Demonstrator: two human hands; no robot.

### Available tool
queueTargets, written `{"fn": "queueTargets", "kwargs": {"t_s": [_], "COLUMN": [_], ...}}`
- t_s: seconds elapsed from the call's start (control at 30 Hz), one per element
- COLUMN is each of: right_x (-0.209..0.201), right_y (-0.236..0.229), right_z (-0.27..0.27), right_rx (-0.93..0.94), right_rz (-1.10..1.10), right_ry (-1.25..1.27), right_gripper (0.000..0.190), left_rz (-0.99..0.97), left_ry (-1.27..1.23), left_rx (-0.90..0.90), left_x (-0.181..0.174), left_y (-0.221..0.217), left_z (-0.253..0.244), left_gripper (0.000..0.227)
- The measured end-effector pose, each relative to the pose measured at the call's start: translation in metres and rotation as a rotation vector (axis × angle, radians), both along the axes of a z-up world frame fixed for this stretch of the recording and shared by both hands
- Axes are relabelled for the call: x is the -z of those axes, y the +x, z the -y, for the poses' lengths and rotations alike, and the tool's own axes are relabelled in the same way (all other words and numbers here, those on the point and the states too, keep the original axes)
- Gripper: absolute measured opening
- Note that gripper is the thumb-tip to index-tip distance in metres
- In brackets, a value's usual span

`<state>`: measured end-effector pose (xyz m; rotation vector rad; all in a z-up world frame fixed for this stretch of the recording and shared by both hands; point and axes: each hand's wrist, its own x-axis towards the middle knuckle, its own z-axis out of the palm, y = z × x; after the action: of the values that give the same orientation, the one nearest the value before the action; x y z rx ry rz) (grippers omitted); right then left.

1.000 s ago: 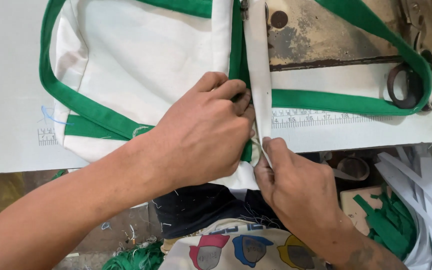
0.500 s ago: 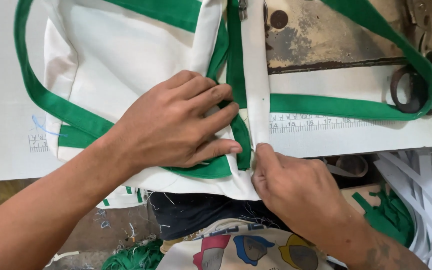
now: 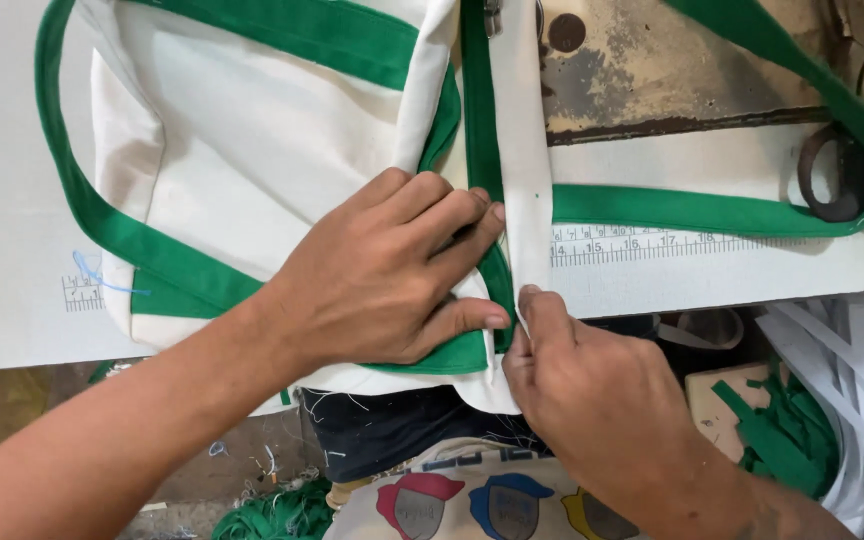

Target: Sewing green fabric strips onto a white canvas bag using an industrial sewing machine

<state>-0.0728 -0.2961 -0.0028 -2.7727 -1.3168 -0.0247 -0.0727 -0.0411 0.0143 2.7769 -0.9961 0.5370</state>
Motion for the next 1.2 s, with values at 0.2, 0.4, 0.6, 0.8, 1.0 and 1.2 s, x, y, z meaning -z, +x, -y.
{"fn": "queueTargets", "kwargs": {"t_s": [0.2,0.4,0.6,0.8,1.0,1.2], "right_x": [0.001,-0.030,0.019,-0.034,0.006,0.012], "right_y": [0.003,0.025,0.117,0.127,0.115,0.109], "right_z": [0.000,0.008,0.077,0.042,0.007,0.011], "right_rx": [-0.008,0.012,-0.114,-0.119,-0.419,-0.353], "right_rz": [-0.061,-0.433,0.087,0.198,-0.073,0.014], "right_ry": [0.024,0.096,0.320,-0.058,0.355,0.302], "right_gripper": [0.036,0.043,0.039,0.045,0.069,0.068], "left_rz": [-0.050,-0.023,0.002,0.026,0.021,-0.103], "left_ry": [-0.135,-0.021,-0.015,-0.034,-0.040,-0.044], "left_rx": [0.019,0.023,0.000,-0.011,-0.012,0.058], "left_x": [0.001,-0.001,0.003,0.004,-0.001,0.000], "left_y": [-0.001,0.000,0.000,-0.003,-0.004,0.005], "left_z": [0.000,-0.003,-0.001,-0.001,-0.002,-0.015], "left_gripper": [0.074,0.071,0.071,0.073,0.069,0.074]}}
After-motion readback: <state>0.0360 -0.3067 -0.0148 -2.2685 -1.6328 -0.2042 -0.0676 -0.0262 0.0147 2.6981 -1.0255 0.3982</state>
